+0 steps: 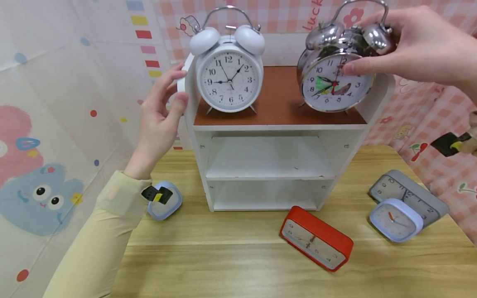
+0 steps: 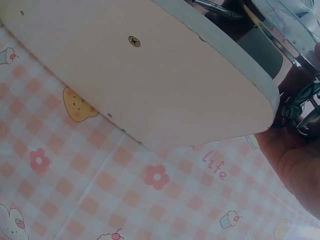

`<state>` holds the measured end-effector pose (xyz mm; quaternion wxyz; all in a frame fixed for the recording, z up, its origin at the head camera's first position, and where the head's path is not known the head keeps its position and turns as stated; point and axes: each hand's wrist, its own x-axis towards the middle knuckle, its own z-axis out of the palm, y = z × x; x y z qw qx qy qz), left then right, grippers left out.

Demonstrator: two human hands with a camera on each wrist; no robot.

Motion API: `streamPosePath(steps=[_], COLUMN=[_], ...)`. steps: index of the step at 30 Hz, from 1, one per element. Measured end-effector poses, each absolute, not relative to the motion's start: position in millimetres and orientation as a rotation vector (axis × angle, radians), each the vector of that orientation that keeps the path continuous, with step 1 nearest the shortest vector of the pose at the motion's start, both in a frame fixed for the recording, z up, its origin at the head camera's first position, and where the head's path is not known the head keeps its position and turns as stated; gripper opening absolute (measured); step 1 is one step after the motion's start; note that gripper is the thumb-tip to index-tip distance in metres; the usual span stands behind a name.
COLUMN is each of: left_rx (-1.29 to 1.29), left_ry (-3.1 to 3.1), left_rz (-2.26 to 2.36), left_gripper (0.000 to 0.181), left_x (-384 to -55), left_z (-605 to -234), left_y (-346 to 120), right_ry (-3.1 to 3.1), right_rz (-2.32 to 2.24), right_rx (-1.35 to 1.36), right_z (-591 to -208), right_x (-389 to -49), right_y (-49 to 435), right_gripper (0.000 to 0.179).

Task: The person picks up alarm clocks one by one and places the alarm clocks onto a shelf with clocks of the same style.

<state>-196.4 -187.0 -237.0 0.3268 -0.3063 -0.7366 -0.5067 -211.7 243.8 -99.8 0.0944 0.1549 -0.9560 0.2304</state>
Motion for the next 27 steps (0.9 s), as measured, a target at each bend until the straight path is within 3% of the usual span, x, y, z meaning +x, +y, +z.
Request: streamPosePath(steps=[27], left_rx=[-0.786], left_ry=[-1.922], left_rz=[-1.334], left_gripper=[0.043], left_x=[-195.4], left_z=[-235.7], left_y=[-187.2], right_ry=[-2.911], right_rz=[0.562], right_rx=[0.476], right_z=[-93.8], right_x=[-231.5], right_y=[249.4], right_gripper=[0.066])
